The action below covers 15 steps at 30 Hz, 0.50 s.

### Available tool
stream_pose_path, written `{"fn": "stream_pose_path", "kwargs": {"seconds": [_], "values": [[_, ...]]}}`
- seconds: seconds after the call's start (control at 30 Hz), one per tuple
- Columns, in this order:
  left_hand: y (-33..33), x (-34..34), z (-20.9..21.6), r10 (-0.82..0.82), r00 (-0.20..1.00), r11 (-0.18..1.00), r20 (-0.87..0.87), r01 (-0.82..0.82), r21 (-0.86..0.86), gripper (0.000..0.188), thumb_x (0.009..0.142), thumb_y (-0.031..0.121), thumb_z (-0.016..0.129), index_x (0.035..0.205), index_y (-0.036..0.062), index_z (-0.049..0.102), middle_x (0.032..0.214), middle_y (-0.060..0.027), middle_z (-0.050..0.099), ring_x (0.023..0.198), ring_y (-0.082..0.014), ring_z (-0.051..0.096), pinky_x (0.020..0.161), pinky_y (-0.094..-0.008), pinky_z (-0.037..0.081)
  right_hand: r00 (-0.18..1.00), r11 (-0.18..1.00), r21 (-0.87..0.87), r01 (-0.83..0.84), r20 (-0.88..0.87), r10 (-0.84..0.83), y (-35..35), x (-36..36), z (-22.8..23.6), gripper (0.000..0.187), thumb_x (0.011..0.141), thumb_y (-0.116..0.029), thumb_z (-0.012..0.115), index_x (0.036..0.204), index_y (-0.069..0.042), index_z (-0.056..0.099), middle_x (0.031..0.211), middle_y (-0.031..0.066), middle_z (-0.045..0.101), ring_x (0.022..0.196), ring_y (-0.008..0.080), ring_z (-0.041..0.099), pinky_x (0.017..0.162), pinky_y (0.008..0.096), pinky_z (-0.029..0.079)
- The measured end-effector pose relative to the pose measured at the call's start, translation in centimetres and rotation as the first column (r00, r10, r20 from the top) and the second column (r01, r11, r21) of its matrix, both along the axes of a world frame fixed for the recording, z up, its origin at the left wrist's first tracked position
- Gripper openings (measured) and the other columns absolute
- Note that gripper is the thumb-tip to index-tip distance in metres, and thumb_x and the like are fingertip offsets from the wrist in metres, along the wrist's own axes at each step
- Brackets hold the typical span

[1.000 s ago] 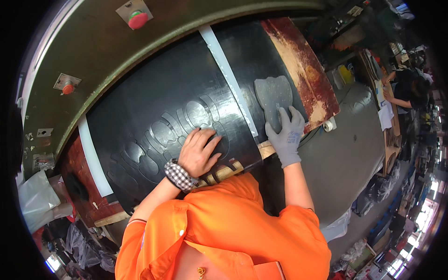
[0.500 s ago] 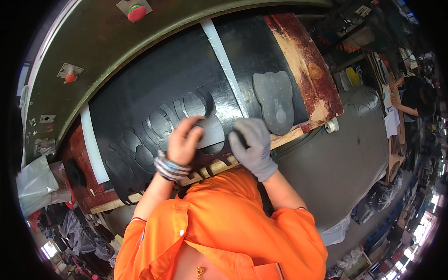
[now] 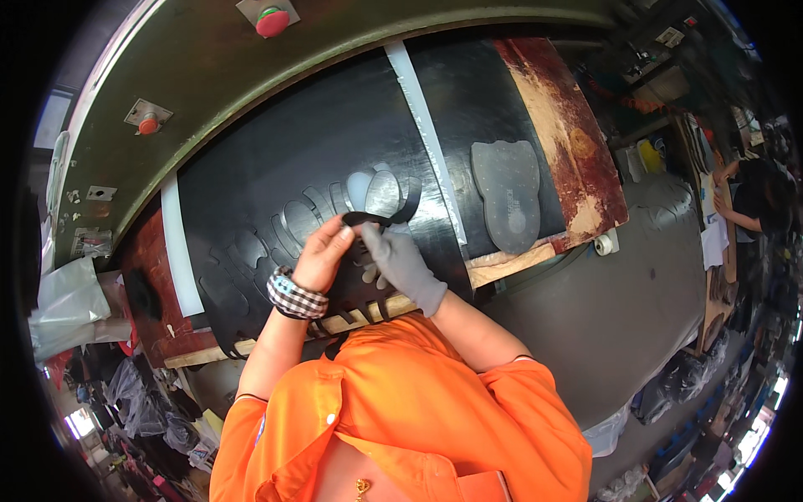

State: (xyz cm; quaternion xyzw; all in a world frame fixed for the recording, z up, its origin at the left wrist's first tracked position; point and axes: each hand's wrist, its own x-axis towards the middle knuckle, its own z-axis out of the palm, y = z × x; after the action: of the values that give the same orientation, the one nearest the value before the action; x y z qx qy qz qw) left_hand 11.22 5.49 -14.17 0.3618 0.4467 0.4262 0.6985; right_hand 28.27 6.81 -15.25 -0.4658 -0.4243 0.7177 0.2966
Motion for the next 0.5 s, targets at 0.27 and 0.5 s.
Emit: {"fn": "stream_pose_path", "kwargs": {"seconds": [0.27, 0.5], "values": [[4.7, -7.9, 5.5, 0.636, 0.772, 0.759, 0.0, -0.625, 0.181, 0.036, 0.103, 0.03, 0.049, 0.089, -0.0001, 0.064, 0.091, -0.0146, 0.071, 0.078, -0.0206, 0.063, 0.086, -0.0383, 0.051, 0.985, 0.996, 0.089, -0.02, 0.17, 0.004, -2.0, 1.7, 0.8, 0.038, 0.104, -0.029, 0.051, 0.081, 0.001, 0.059, 0.066, 0.0049, 0.061, 0.058, 0.0132, 0.067, 0.046, 0.0246, 0.048], [2.2, -13.3, 10.4, 0.554, 0.715, 0.768, -0.426, -0.244, 0.592, 0.023, 0.1, 0.016, 0.056, 0.113, -0.0022, 0.064, 0.079, -0.0044, 0.061, 0.07, -0.0083, 0.053, 0.064, -0.0238, 0.044, 0.937, 0.916, -0.214, -0.34, 0.0, 0.348, -2.3, 3.0, 0.9, 0.061, 0.104, -0.055, 0.041, 0.107, 0.0, 0.066, 0.095, 0.0098, 0.069, 0.06, 0.0158, 0.066, 0.047, 0.0255, 0.049]]}}
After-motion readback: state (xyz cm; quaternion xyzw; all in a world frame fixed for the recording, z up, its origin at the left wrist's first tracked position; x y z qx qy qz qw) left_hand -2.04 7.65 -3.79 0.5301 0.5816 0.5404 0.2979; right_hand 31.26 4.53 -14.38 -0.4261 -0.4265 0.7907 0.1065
